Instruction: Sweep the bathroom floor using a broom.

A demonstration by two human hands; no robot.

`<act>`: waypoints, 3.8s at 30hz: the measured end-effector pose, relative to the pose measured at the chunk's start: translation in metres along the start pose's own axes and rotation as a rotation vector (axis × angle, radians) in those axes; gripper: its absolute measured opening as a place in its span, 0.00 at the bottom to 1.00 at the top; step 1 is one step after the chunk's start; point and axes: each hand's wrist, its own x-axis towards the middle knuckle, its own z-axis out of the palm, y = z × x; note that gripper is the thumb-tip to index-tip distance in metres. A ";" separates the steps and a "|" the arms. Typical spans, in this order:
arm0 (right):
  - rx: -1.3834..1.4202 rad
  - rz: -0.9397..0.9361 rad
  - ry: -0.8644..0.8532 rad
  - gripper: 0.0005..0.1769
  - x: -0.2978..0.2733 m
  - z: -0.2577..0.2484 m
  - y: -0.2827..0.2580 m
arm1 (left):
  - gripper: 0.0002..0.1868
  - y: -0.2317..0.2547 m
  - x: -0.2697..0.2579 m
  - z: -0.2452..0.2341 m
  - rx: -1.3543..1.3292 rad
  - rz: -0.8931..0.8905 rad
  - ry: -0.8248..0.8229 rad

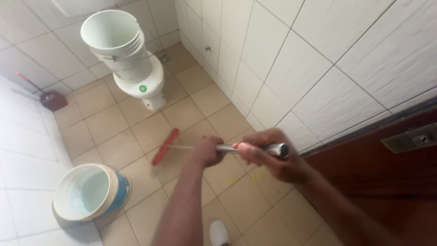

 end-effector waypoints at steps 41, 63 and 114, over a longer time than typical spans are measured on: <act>-0.020 0.152 -0.031 0.19 -0.243 -0.140 -0.066 | 0.08 0.205 -0.094 0.239 -0.071 -0.019 0.210; 0.091 0.126 -0.087 0.21 -0.228 -0.107 0.048 | 0.05 0.116 -0.098 0.271 -0.125 0.058 0.366; 0.145 -0.008 -0.032 0.23 -0.098 -0.014 -0.092 | 0.18 0.127 -0.146 0.120 -0.282 -0.105 0.393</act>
